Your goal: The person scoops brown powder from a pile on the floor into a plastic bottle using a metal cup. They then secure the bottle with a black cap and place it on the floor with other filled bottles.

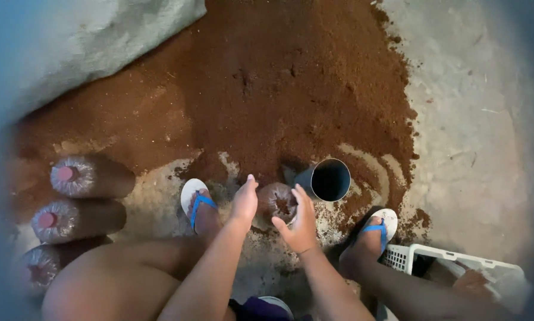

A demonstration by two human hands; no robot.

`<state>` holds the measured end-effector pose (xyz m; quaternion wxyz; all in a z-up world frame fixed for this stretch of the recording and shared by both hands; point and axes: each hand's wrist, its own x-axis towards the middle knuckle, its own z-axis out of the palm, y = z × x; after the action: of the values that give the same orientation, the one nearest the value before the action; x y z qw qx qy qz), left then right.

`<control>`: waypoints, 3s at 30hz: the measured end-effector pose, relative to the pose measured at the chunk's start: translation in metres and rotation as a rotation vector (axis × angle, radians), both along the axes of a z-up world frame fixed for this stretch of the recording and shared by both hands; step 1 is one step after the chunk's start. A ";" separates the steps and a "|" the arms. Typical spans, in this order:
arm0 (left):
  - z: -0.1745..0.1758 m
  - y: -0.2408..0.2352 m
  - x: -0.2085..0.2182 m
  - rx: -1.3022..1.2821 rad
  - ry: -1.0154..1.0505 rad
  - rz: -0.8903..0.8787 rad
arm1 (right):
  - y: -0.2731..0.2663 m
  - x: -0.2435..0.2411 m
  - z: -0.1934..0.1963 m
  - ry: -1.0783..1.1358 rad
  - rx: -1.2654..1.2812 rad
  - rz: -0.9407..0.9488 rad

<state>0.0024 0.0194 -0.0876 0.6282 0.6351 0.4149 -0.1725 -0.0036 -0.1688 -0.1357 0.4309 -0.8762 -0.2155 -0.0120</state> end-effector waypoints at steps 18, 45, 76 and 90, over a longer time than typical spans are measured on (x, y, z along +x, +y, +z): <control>0.083 -0.014 -0.014 0.909 0.023 -1.186 | -0.004 0.017 0.028 0.641 -0.238 0.131; 0.077 -0.015 -0.011 0.649 -0.101 -1.107 | 0.009 0.046 0.053 0.544 -0.215 0.313; 0.146 -0.008 -0.011 0.603 -0.102 -1.072 | -0.005 0.051 0.045 0.562 -0.191 0.317; 0.043 -0.014 -0.006 0.681 -0.124 -1.096 | 0.013 0.041 0.050 0.326 -0.336 0.336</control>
<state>-0.0033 0.0055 -0.0446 0.2355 0.9274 0.0250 -0.2897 0.0376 -0.1555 -0.0861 0.3045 -0.8777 -0.2845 0.2366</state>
